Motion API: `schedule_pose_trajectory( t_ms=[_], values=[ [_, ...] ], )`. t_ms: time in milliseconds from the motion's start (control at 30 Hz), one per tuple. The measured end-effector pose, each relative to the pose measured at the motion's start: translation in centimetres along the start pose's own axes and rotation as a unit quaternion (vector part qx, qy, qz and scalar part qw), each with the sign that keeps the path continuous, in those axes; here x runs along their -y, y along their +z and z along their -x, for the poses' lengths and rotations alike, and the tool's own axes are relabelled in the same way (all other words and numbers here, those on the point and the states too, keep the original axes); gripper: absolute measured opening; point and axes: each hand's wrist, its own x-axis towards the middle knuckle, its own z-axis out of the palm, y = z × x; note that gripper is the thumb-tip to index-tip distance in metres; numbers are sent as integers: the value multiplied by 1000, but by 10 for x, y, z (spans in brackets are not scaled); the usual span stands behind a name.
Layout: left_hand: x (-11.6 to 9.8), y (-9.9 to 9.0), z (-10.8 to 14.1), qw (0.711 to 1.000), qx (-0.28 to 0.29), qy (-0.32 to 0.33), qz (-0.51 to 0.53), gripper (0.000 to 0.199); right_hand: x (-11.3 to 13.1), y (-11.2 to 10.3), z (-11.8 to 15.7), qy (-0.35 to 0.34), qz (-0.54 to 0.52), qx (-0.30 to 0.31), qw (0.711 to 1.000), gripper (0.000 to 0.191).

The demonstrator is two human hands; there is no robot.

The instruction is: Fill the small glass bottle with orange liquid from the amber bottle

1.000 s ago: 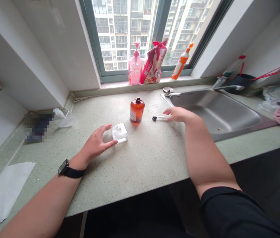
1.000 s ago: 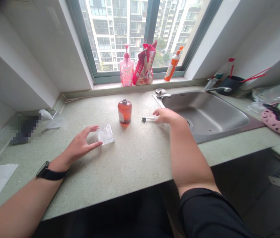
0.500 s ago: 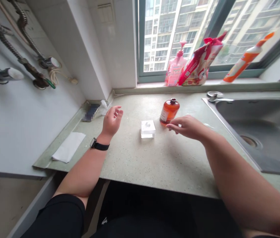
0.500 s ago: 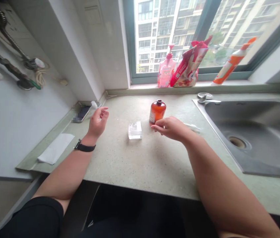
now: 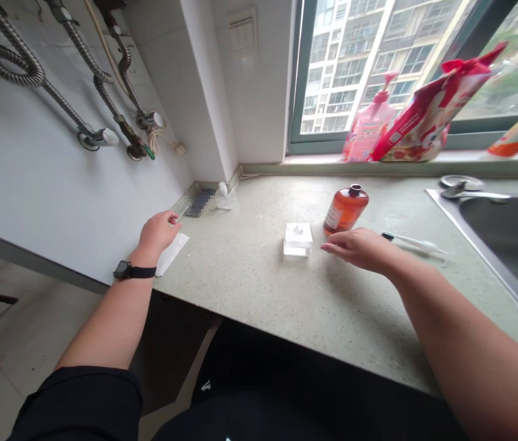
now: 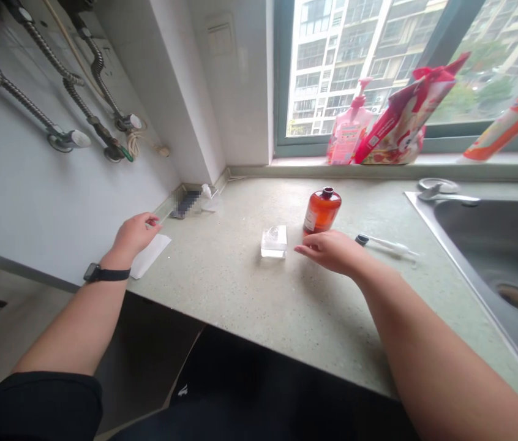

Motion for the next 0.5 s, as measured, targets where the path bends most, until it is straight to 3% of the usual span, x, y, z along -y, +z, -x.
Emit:
schedule_pose_trajectory(
  t_ms=[67, 167, 500],
  values=[
    [22, -1, 2, 999, 28, -3, -33, 32, -1, 5, -2, 2, 1, 4, 1000, 45],
    [37, 2, 1, 996, 70, 11, -61, 35, -2, 8, -3, 9, -2, 8, 1000, 42],
    [46, 10, -10, 982, 131, 55, -125, 36, -4, 8, -4, 5, 5, 3, 1000, 36]
  ],
)
